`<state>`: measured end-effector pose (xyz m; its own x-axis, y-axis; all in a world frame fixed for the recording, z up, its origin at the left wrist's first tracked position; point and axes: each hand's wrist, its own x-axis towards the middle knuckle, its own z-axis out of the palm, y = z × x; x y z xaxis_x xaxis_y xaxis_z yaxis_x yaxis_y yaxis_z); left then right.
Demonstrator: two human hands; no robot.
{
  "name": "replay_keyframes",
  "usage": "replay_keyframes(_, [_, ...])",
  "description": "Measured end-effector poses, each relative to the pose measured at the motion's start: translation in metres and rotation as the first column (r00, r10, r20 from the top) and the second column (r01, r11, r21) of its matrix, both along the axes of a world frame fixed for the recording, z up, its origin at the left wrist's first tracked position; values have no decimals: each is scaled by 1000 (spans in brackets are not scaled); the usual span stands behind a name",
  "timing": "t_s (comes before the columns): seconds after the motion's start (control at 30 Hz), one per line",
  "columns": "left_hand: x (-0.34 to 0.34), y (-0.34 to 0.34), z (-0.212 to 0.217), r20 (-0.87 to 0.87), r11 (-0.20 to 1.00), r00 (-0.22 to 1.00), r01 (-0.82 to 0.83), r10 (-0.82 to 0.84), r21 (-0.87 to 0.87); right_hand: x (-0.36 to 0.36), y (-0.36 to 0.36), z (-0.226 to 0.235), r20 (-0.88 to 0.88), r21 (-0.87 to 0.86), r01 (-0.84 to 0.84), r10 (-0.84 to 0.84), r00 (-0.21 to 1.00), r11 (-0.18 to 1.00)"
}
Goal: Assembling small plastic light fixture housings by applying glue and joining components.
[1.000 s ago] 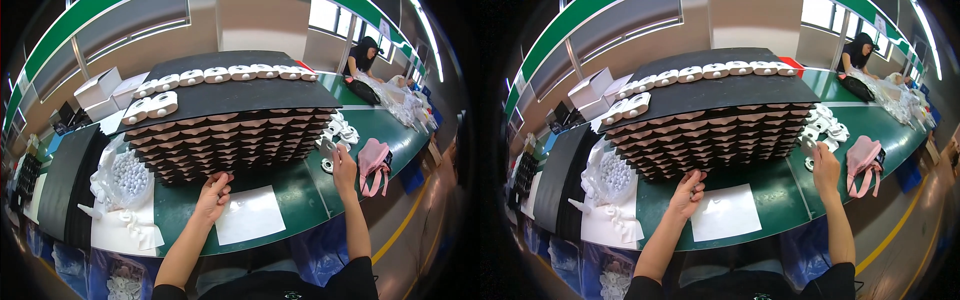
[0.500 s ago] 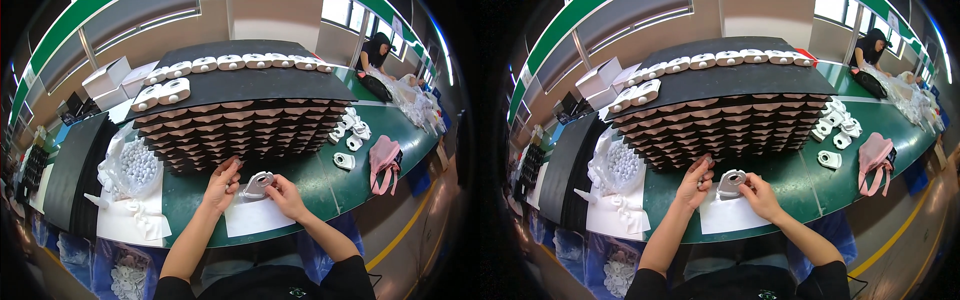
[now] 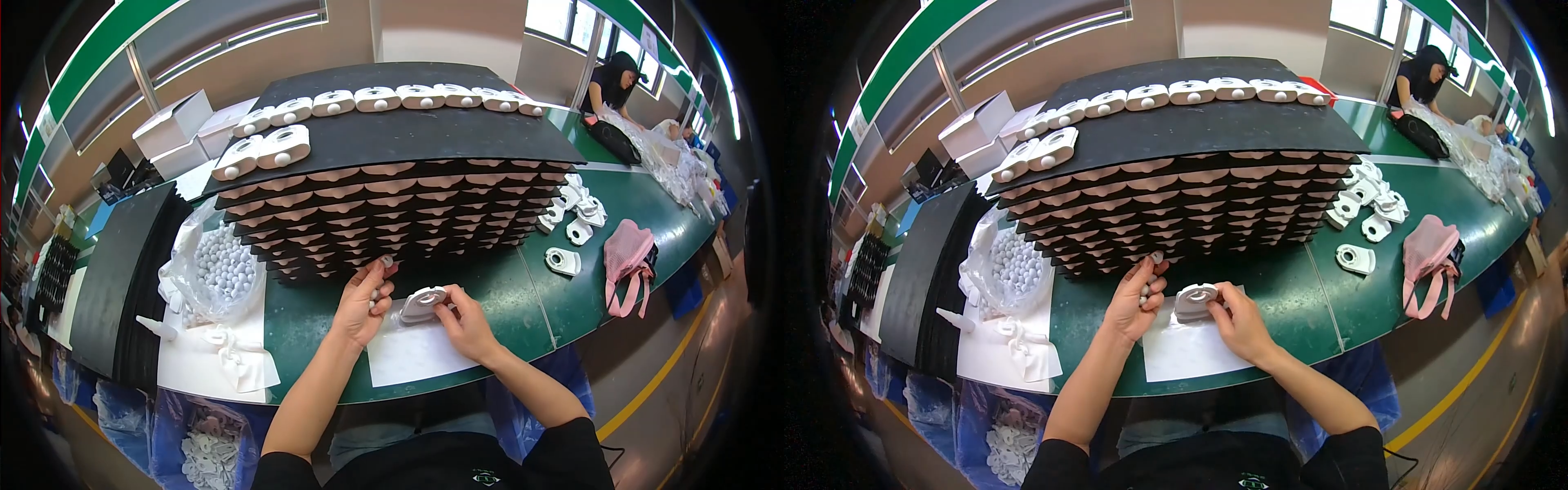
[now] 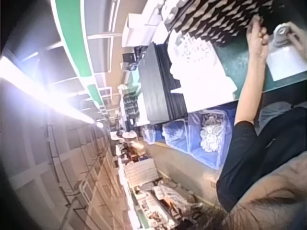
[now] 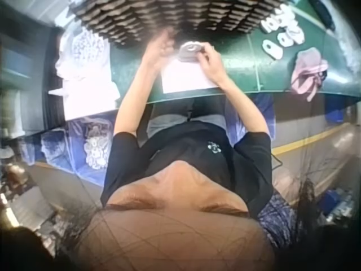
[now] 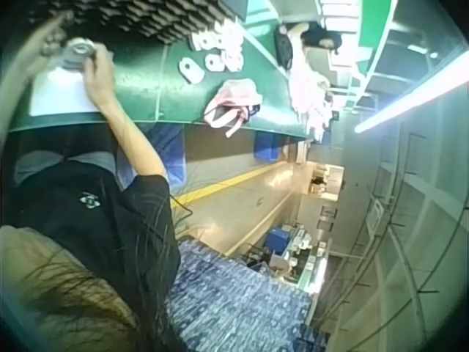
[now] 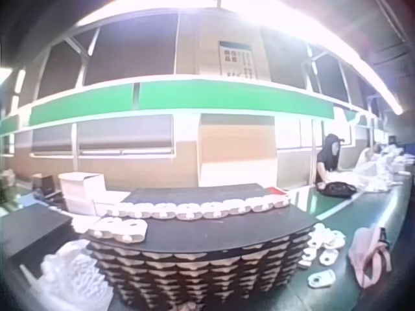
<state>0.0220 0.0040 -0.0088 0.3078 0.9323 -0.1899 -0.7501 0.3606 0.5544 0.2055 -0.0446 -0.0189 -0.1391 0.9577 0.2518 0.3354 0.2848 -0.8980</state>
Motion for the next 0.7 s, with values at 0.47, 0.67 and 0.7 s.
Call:
replay_keyframes(0.47, [6,-5,11,-137,994,989,67,-56,82,6,4,-4,-394,-146,-155,86,915,977])
replay_keyframes(0.67, [11,-14,16,-404,983,908,160,-111,88,13,10,2,-838,-194,-293,-2,546,936])
replay_keyframes(0.7, [12,-15,17,-419,976,895,204,-153,78,14,10,3,-838,-193,-291,-3,546,937])
